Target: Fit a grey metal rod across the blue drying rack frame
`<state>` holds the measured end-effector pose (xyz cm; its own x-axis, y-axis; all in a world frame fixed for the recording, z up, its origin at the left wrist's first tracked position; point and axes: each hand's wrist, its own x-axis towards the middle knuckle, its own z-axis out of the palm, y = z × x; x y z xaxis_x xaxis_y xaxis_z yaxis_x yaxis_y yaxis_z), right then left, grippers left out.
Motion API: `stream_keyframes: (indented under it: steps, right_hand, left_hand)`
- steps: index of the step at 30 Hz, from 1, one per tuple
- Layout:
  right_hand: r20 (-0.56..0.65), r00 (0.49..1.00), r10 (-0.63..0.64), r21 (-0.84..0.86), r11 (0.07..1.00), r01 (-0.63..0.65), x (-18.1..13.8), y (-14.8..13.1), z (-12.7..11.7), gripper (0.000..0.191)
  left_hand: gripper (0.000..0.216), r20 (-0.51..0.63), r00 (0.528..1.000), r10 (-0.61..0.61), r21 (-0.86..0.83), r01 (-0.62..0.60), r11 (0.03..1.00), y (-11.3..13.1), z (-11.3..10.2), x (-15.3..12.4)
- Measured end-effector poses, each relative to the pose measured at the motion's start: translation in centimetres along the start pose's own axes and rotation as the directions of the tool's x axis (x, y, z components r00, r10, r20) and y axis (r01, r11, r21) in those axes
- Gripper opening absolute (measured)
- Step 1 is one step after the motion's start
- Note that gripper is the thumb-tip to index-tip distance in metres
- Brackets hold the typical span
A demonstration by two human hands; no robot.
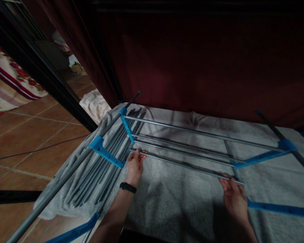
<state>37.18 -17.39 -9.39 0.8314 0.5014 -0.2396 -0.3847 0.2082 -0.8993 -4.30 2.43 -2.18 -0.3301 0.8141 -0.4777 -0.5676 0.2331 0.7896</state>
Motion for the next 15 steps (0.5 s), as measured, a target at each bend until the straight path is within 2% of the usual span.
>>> stream_keyframes:
  steps: [7,12,15]
  right_hand:
    - [0.014,1.000,-0.016,-0.003,1.000,0.016,0.2,0.0,0.1,0.042]
    - [0.009,1.000,-0.019,0.033,0.999,0.018,0.2,-0.2,0.0,0.029]
    - [0.044,0.999,-0.021,0.042,0.999,0.019,0.3,-0.2,-0.1,0.029]
  left_hand:
    - [0.020,0.009,1.000,0.015,-0.073,-0.014,0.997,0.7,0.2,0.2]
    - [0.016,-0.023,0.999,0.032,-0.098,-0.034,0.995,1.3,0.5,0.4]
    - [0.014,-0.047,0.998,0.051,-0.087,-0.055,0.995,1.3,0.6,0.4]
